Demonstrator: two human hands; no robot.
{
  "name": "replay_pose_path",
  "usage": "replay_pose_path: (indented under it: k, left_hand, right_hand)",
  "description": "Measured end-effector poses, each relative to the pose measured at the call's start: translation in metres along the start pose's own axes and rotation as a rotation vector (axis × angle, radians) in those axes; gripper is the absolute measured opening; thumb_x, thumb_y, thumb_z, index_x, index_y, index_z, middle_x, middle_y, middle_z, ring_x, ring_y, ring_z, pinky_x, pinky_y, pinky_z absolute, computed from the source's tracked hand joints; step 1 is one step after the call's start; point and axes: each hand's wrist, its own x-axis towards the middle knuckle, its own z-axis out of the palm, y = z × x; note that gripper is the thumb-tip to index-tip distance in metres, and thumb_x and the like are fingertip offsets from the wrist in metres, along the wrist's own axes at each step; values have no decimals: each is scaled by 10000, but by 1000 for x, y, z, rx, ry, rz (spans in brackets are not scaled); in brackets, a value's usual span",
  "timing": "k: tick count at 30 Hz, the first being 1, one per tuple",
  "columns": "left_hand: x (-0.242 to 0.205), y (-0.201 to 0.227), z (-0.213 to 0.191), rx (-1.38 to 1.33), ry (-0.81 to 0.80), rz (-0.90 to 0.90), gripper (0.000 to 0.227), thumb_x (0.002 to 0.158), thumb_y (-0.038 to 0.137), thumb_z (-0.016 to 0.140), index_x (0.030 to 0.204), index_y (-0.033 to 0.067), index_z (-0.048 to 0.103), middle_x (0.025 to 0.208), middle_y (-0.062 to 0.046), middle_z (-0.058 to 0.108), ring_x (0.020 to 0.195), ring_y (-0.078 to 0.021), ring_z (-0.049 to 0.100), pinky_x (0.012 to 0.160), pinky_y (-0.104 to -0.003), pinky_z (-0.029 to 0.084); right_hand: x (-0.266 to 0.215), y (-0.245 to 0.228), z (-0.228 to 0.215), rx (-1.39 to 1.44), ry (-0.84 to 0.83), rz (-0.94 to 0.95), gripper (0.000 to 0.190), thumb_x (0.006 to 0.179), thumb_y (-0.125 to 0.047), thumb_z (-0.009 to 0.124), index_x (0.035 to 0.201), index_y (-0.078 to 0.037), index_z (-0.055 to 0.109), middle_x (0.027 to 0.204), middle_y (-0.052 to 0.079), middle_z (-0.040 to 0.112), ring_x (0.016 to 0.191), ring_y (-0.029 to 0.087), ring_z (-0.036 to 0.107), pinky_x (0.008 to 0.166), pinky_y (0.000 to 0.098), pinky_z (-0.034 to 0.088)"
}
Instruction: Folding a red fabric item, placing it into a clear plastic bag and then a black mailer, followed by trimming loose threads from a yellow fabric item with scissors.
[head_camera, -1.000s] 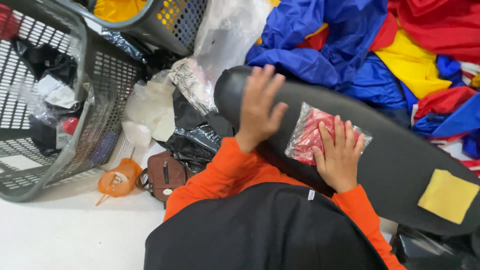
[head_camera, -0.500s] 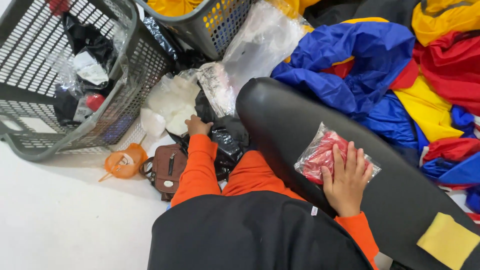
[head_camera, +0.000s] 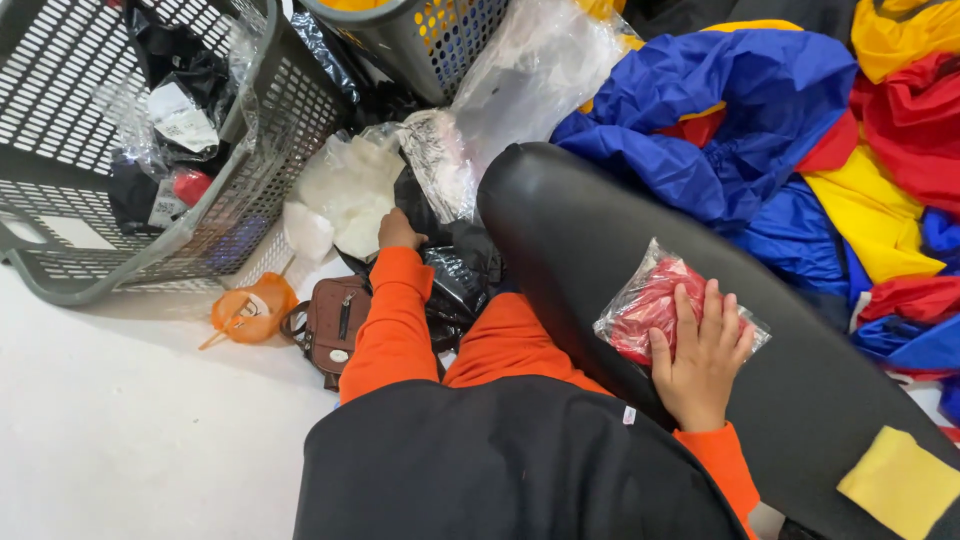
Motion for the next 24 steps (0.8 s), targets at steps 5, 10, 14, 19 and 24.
replay_pose_path:
  k: [5, 10, 14, 19, 24]
  left_hand:
    - [6, -9, 14, 60, 32, 12, 373, 836, 211, 846, 1145, 49, 717, 1112, -171, 628, 1120, -395, 653, 918, -531, 579]
    - [30, -34, -2, -59, -45, 188, 177, 819, 190, 761, 744, 75, 649, 765, -125, 612, 868, -380, 676, 729, -496, 542]
    - [0, -9, -65, -279, -49, 101, 522, 713, 173, 921, 1066, -43, 602, 1077, -288, 658, 1104, -463, 651, 887, -508, 556]
    - [8, -5, -89, -360, 130, 1, 572, 643, 60, 968, 1085, -142, 667, 985, -316, 704, 979, -468, 716, 719, -479, 628]
    - [49, -18, -52, -144, 279, 128, 421, 690, -49, 853, 1075, -68, 684, 908, -252, 691, 931, -408, 730, 779, -486, 621]
  right_hand:
    - [-3, 3, 2, -1, 5, 2, 621, 1051, -493, 455, 1577, -163, 475, 1669, 207, 331, 1497, 493, 289, 1140, 717, 151]
    - [-3, 3, 3, 16, 2, 14, 620, 1048, -491, 464, 1578, -170, 473, 1668, 206, 329, 1498, 495, 283, 1140, 719, 141]
    - [-3, 4, 4, 7, 10, 7, 620, 1047, -495, 473, 1574, -168, 480, 1665, 206, 335, 1493, 489, 291, 1140, 708, 152]
    - [-4, 3, 1, 13, -5, 17, 617, 1047, -496, 465, 1580, -184, 463, 1676, 190, 312, 1504, 479, 272, 1141, 708, 146]
    - [-3, 3, 1, 5, -15, 21, 624, 1050, -519, 444, 1577, -187, 459, 1676, 182, 315, 1511, 464, 269, 1145, 702, 152]
